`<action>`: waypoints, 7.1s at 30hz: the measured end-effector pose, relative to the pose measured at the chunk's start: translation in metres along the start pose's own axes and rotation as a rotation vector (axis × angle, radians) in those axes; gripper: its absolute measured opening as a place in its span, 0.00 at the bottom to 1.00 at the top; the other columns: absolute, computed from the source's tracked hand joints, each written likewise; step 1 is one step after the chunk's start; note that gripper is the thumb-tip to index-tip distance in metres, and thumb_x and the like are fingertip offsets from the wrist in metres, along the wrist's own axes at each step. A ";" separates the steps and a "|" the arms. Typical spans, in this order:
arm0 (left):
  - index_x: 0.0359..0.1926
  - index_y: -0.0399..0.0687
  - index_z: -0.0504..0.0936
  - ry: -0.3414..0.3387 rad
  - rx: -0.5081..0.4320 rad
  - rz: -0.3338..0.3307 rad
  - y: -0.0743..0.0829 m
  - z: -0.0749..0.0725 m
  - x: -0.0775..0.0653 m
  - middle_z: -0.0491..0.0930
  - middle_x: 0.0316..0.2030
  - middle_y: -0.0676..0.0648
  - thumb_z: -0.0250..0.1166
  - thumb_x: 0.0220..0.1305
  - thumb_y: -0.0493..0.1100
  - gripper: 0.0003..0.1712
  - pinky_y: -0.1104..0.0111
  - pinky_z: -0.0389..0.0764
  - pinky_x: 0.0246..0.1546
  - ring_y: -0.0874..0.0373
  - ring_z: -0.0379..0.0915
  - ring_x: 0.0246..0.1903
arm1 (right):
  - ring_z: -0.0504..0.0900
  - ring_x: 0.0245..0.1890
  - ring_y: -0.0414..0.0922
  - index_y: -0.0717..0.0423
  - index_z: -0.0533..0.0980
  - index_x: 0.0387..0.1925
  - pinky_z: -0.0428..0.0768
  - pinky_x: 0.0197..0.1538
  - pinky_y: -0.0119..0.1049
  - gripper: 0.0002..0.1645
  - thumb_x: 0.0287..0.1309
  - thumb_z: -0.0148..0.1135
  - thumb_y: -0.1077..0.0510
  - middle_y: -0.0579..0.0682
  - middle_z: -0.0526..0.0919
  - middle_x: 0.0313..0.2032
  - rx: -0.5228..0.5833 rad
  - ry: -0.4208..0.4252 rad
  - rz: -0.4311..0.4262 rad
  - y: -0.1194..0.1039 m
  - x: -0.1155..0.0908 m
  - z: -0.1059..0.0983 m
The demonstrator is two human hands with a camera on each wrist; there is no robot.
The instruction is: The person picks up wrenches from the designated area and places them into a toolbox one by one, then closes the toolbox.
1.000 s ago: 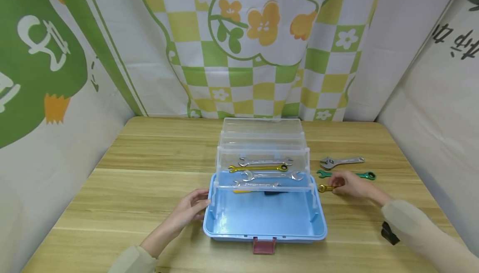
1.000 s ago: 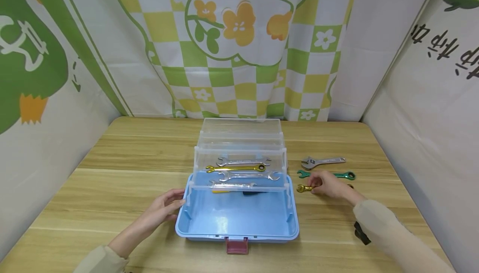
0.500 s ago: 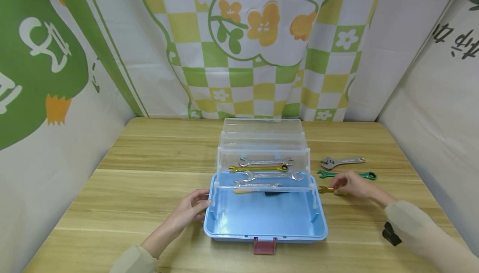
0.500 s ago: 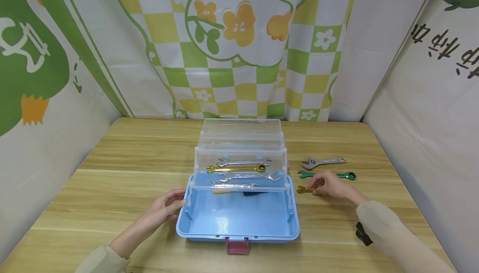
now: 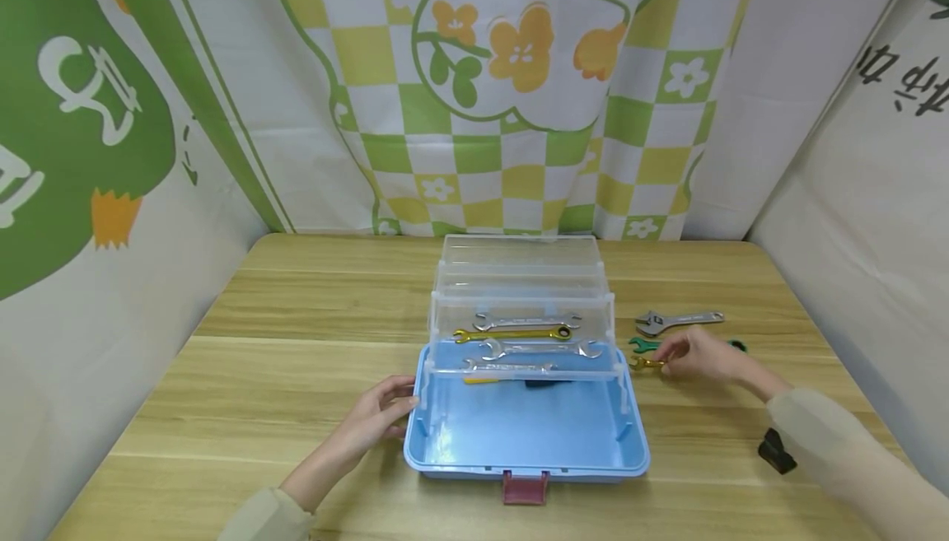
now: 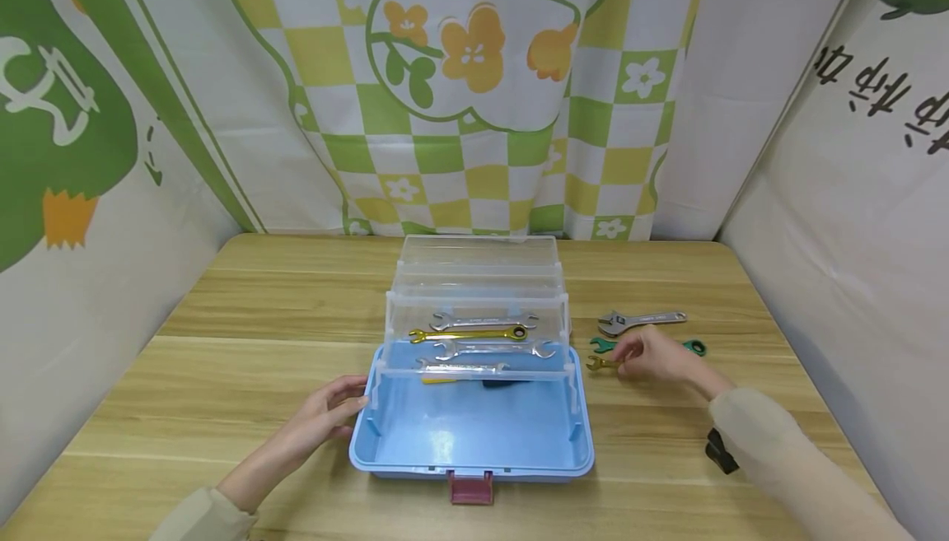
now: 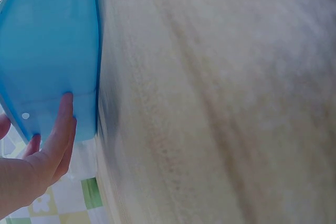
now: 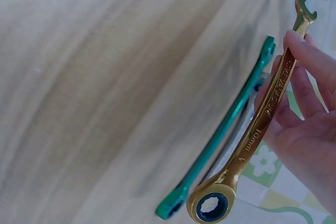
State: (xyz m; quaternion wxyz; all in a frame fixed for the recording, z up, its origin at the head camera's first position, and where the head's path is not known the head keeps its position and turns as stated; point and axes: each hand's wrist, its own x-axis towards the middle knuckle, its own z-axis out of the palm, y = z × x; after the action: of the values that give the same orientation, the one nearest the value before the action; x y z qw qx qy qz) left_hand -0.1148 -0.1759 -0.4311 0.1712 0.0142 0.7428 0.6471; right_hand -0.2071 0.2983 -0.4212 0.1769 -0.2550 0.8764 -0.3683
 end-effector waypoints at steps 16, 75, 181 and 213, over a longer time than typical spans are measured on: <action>0.57 0.27 0.59 -0.004 -0.004 0.005 -0.001 0.000 0.001 0.64 0.53 0.28 0.55 0.60 0.41 0.29 0.61 0.80 0.38 0.47 0.71 0.44 | 0.78 0.29 0.41 0.68 0.77 0.32 0.80 0.31 0.31 0.09 0.45 0.62 0.68 0.59 0.81 0.32 -0.022 0.048 -0.062 -0.016 0.004 -0.025; 0.58 0.28 0.59 0.014 0.014 -0.019 0.001 0.001 0.000 0.64 0.53 0.29 0.55 0.60 0.41 0.29 0.61 0.80 0.39 0.46 0.70 0.46 | 0.78 0.30 0.45 0.63 0.79 0.35 0.79 0.32 0.31 0.09 0.47 0.62 0.67 0.53 0.82 0.32 -0.140 0.030 -0.116 -0.132 0.101 -0.060; 0.57 0.27 0.59 0.000 -0.005 0.005 -0.001 0.001 0.000 0.64 0.53 0.28 0.55 0.61 0.41 0.29 0.61 0.80 0.38 0.48 0.71 0.44 | 0.79 0.28 0.44 0.66 0.80 0.34 0.80 0.33 0.33 0.09 0.47 0.59 0.71 0.57 0.83 0.32 -0.176 -0.146 -0.036 -0.177 0.173 0.019; 0.57 0.27 0.59 0.002 -0.003 0.002 -0.002 0.000 0.000 0.64 0.53 0.29 0.55 0.61 0.41 0.29 0.61 0.80 0.38 0.47 0.71 0.45 | 0.78 0.39 0.49 0.64 0.76 0.43 0.79 0.42 0.38 0.13 0.57 0.53 0.63 0.58 0.80 0.42 -0.103 0.113 -0.173 -0.159 0.100 -0.010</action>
State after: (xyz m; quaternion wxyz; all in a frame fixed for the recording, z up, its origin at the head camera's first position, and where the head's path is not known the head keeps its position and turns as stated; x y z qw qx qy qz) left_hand -0.1147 -0.1761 -0.4333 0.1698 0.0142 0.7420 0.6483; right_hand -0.2421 0.1510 -0.3103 0.0815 -0.3173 0.8775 -0.3503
